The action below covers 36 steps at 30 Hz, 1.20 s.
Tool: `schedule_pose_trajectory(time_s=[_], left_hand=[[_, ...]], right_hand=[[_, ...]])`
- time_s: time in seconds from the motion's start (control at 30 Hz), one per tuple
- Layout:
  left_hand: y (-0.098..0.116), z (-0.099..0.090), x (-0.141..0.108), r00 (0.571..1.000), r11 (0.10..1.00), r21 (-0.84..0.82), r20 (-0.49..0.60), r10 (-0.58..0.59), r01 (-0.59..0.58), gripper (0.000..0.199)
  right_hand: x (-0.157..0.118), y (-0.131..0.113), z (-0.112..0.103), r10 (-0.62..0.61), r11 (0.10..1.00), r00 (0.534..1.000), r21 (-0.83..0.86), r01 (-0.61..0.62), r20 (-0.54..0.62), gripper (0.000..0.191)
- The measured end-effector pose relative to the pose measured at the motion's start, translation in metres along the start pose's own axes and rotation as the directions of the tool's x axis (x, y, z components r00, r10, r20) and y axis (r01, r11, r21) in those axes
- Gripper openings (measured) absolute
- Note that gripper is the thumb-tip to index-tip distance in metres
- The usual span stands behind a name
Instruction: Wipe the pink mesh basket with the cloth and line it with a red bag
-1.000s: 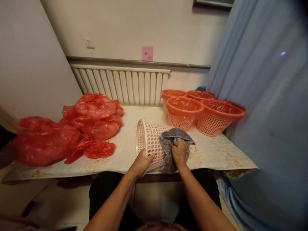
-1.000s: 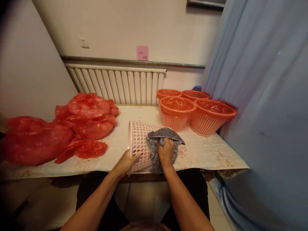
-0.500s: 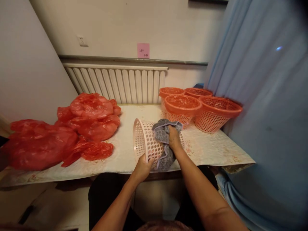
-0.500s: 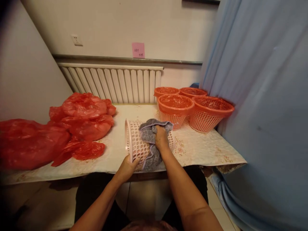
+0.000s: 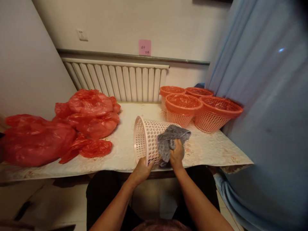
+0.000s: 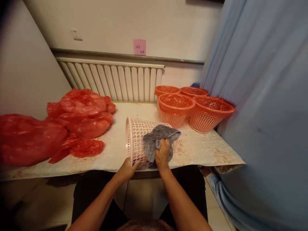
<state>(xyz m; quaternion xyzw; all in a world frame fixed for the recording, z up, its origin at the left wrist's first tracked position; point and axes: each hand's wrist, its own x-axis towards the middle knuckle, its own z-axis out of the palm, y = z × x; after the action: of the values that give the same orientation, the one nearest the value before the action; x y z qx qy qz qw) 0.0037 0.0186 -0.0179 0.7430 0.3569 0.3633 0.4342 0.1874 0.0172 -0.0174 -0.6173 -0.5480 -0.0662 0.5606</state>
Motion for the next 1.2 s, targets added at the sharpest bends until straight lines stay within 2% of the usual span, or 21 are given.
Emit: schedule_pose_trajectory(time_s=[0.1, 0.17, 0.3, 0.43, 0.57, 0.67, 0.77, 0.83, 0.93, 1.1, 1.2], left_hand=[[-0.006, 0.005, -0.002, 0.999, 0.998, -0.052, 0.033, 0.025, -0.023, 0.025], [-0.014, 0.009, -0.004, 0.998, 0.997, -0.074, 0.052, 0.022, -0.018, 0.022], [-0.029, 0.013, -0.006, 1.0, 1.0, 0.005, 0.01, 0.029, -0.029, 0.022], [-0.036, 0.018, -0.006, 0.996, 0.995, 0.071, -0.037, 0.078, -0.075, 0.027], [-0.038, 0.02, -0.011, 0.993, 0.991, 0.071, 0.023, 0.116, -0.117, 0.035], [-0.043, 0.018, -0.016, 0.992, 0.989, 0.084, 0.058, 0.116, -0.121, 0.035], [-0.043, 0.014, -0.019, 0.995, 0.991, 0.1, 0.054, 0.081, -0.086, 0.032], [-0.035, 0.011, -0.018, 0.998, 0.996, 0.082, 0.055, 0.025, -0.029, 0.031], [-0.007, 0.008, -0.011, 0.998, 0.999, -0.019, 0.045, -0.04, 0.041, 0.034], [0.05, 0.003, 0.016, 0.975, 0.963, -0.239, -0.151, -0.164, 0.125, 0.04], [0.06, -0.002, 0.027, 0.963, 0.919, -0.354, -0.138, -0.232, 0.171, 0.044]], right_hand=[[-0.014, -0.034, 0.01, -0.165, 0.978, 0.984, 0.143, 0.154, 0.072, 0.02], [-0.012, -0.048, 0.014, -0.228, 0.958, 0.97, 0.197, 0.207, 0.089, 0.019], [0.016, -0.052, 0.019, -0.265, 0.961, 0.946, 0.133, 0.243, 0.187, 0.014], [0.059, -0.028, 0.023, -0.219, 0.976, 0.937, 0.055, 0.212, 0.272, 0.017], [0.095, 0.015, 0.016, -0.025, 0.998, 0.961, -0.045, 0.039, 0.275, 0.02], [0.106, 0.045, 0.002, 0.068, 0.994, 0.976, -0.094, -0.049, 0.206, 0.026], [0.102, 0.06, -0.011, 0.114, 0.988, 0.983, -0.121, -0.097, 0.144, 0.029], [0.095, 0.061, -0.013, 0.148, 0.981, 0.983, -0.143, -0.131, 0.112, 0.03], [0.085, 0.057, -0.011, 0.192, 0.968, 0.978, -0.177, -0.177, 0.075, 0.03], [0.074, 0.051, -0.013, 0.213, 0.963, 0.976, -0.182, -0.2, 0.053, 0.029], [0.062, 0.052, -0.019, 0.197, 0.972, 0.98, -0.139, -0.192, 0.024, 0.027]])
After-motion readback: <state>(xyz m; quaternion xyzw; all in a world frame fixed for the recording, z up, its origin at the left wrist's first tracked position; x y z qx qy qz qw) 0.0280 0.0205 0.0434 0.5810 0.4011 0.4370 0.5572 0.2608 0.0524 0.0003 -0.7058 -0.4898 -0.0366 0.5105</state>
